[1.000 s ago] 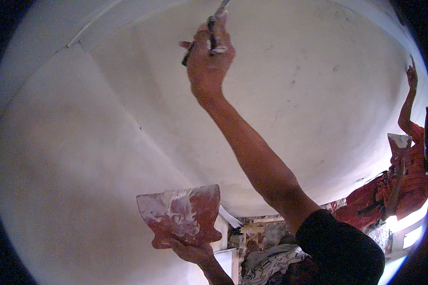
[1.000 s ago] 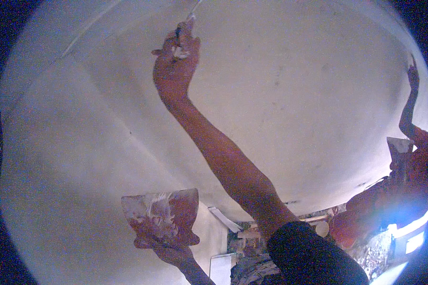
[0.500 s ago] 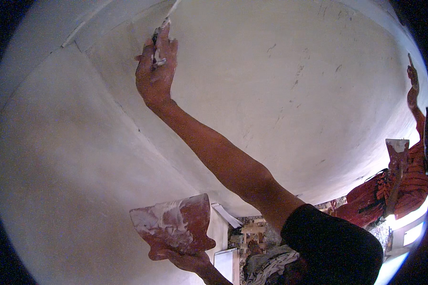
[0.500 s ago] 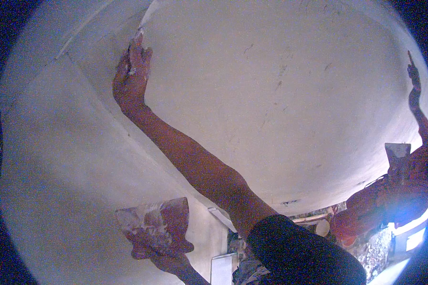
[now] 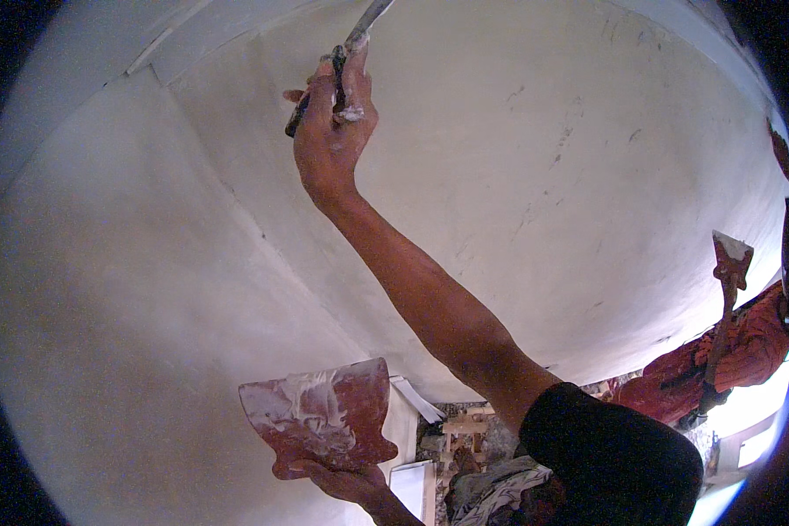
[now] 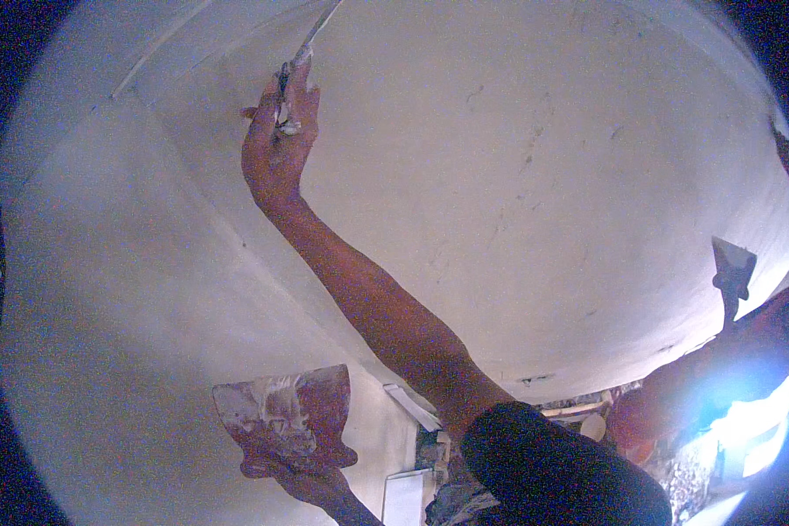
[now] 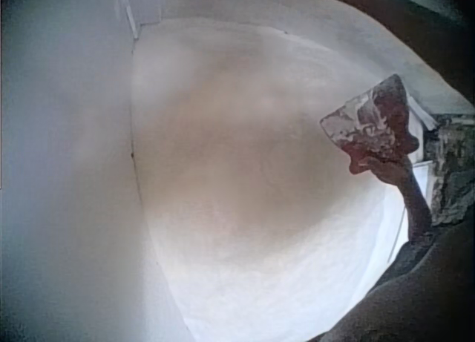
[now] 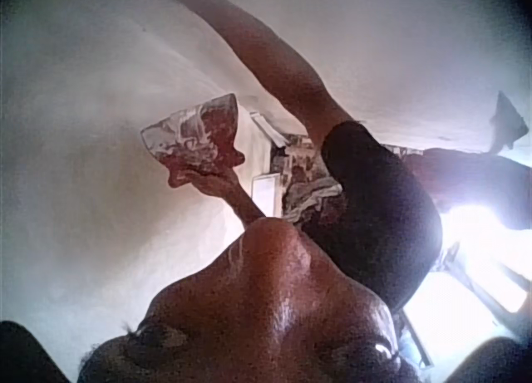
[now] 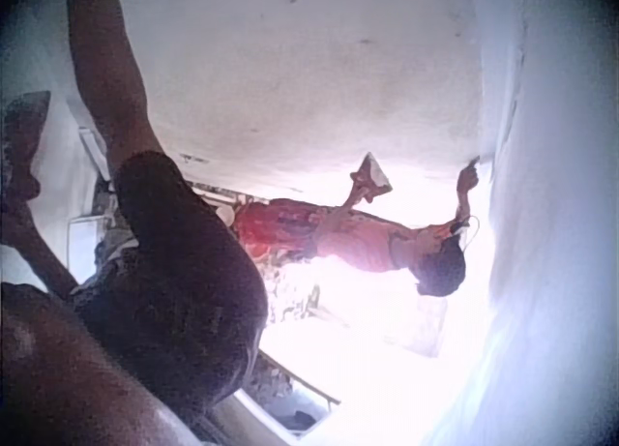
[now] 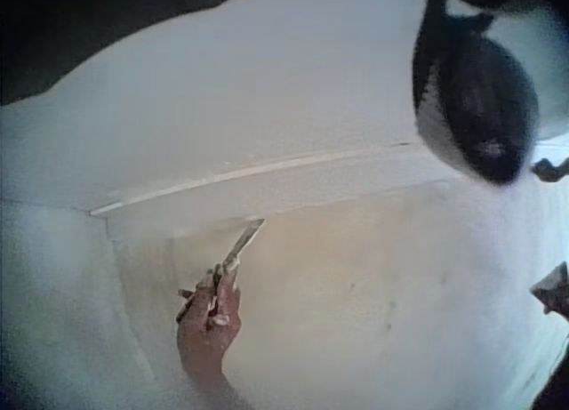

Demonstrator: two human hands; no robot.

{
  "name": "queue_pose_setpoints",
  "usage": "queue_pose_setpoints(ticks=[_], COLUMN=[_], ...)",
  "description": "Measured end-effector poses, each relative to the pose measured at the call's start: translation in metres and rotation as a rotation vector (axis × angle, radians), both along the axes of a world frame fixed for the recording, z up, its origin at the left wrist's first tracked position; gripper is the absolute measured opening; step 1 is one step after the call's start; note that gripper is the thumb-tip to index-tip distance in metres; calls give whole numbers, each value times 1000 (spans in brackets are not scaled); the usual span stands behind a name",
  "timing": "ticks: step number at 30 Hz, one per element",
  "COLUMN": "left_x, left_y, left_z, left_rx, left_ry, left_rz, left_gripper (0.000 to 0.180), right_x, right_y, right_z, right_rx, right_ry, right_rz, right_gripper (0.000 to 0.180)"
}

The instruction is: The person applies plaster to a ceiling using a hawk and a trowel. They repeatedly scoop plaster from the hawk and spread it onto the ceiling surface in smooth strokes.

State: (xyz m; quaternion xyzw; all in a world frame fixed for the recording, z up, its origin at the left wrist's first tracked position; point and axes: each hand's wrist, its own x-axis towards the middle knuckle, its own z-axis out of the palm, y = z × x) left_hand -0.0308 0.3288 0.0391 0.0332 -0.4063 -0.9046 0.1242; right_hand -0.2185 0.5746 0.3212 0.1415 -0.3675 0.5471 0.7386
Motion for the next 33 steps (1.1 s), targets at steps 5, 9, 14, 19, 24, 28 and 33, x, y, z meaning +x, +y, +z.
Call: queue_pose_setpoints(ticks=[5, 9, 14, 19, 24, 28, 33], left_x=[0, 4, 1, -2, 4, 0, 1], left_y=[-7, 4, 2, -5, 0, -7, -8], left_z=[-9, 10, -6, -10, -2, -13, -15], left_rx=[8, 101, -87, 108, -124, 52, 11], left_ry=[-22, -6, -7, -10, -11, 17, -11], left_rz=[13, -25, 29, -70, 1, -64, 2], left_gripper=[82, 80, 81, 83, 84, 81, 80], right_x=[-24, -49, -46, -4, 25, 19, -1], right_y=[-5, -11, -28, -3, 30, 47, 40], right_z=[15, 23, 3, -19, -6, 9, 11], right_rx=[-82, -56, 16, 0, -59, -112, -41], right_ry=[35, 79, -74, -84, 11, 109, 75], right_rz=[-60, -190, -67, -14, -142, -199, -379], right_gripper=[31, 31, 40, 41, 36, 22, 20])
